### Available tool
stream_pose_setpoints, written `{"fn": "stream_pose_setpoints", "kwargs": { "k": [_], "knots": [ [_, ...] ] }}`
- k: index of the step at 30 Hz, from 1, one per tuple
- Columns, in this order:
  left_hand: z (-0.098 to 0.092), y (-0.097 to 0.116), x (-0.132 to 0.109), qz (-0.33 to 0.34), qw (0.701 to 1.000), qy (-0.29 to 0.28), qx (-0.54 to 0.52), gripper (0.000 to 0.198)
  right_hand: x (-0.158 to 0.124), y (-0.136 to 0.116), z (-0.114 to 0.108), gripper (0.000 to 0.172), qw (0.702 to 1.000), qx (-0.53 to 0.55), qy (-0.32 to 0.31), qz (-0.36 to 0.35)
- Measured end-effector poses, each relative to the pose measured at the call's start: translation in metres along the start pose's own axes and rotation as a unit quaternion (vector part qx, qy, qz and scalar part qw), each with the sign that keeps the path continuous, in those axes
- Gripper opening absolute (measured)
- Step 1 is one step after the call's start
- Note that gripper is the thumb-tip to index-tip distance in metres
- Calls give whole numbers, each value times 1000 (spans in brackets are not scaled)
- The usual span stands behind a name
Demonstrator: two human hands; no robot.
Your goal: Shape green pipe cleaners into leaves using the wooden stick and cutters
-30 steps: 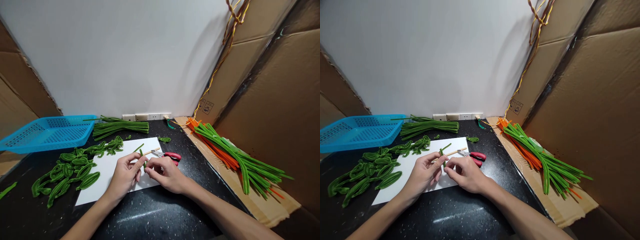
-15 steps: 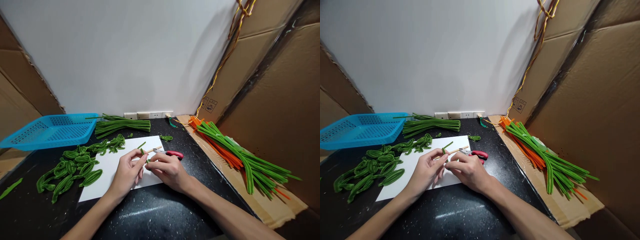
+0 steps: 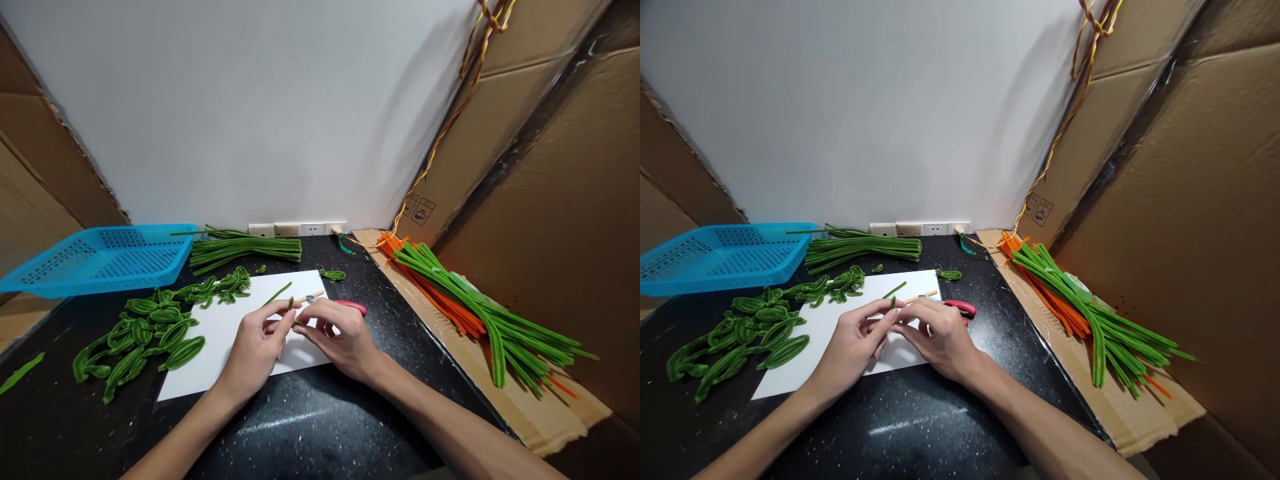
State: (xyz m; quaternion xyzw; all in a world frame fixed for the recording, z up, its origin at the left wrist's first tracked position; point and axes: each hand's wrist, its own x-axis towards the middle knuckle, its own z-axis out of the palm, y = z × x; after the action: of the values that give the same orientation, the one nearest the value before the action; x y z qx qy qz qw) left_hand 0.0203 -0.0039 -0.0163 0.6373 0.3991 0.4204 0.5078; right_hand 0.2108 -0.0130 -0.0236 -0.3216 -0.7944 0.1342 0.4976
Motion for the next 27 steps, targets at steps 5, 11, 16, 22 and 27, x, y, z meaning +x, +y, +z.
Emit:
{"fn": "stream_pose_setpoints", "kwargs": {
  "k": [5,11,16,22,27],
  "knots": [
    [1,4,-2,6,999,-35,20,34,5,-3,-4,13,995,41,2,93],
    [-1,6,-4,29,996,-45,74,34,7,-2,-5,11,976,116,10,185],
    [-5,5,-5,71,984,-73,148,33,6,0,-5,13,969,121,6,215],
    [-8,-4,-5,86,971,-88,207,25,8,-5,-4,19,967,122,4,224],
    [-8,-6,-4,116,966,-85,217,26,8,-6,-4,20,969,120,2,218]
  ]
}}
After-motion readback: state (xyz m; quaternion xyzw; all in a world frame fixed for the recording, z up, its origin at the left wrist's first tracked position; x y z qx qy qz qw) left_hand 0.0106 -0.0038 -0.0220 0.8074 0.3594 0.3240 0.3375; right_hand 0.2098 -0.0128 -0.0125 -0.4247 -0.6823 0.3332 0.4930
